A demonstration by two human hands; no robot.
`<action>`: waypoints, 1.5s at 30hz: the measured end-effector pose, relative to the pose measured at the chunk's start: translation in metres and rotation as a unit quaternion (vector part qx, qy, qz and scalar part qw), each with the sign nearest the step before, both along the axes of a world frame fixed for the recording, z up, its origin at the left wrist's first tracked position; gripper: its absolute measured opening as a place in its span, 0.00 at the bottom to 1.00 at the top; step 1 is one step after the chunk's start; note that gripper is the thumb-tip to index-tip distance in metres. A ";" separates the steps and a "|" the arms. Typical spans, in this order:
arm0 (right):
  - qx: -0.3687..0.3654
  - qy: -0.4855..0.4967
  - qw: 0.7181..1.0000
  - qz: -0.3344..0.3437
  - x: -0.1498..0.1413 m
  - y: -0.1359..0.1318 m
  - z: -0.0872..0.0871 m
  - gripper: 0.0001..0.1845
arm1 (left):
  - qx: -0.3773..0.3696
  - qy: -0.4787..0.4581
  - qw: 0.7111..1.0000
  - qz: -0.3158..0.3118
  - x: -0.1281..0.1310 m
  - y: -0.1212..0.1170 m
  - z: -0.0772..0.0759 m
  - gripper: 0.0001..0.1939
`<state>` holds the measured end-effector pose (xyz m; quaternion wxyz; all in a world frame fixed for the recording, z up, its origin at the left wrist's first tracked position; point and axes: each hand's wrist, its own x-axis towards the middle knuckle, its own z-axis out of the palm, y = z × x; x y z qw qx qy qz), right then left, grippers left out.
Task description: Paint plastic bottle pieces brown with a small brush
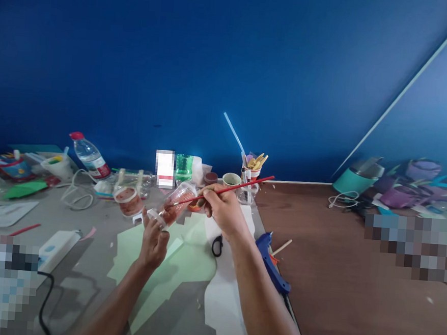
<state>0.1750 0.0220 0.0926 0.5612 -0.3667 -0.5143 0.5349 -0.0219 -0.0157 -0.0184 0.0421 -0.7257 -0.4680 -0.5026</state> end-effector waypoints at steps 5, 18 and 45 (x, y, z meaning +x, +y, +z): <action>0.001 0.016 0.997 -0.075 0.002 0.003 0.000 0.07 | 0.014 0.012 1.000 0.002 0.000 -0.001 0.001 0.24; -0.005 0.039 0.998 -0.045 0.005 0.005 -0.001 0.09 | 0.016 0.018 1.000 -0.001 0.000 -0.001 0.003 0.26; 0.020 0.032 0.990 -0.132 0.008 0.009 -0.001 0.09 | 0.013 0.007 1.000 -0.002 0.000 -0.003 0.008 0.28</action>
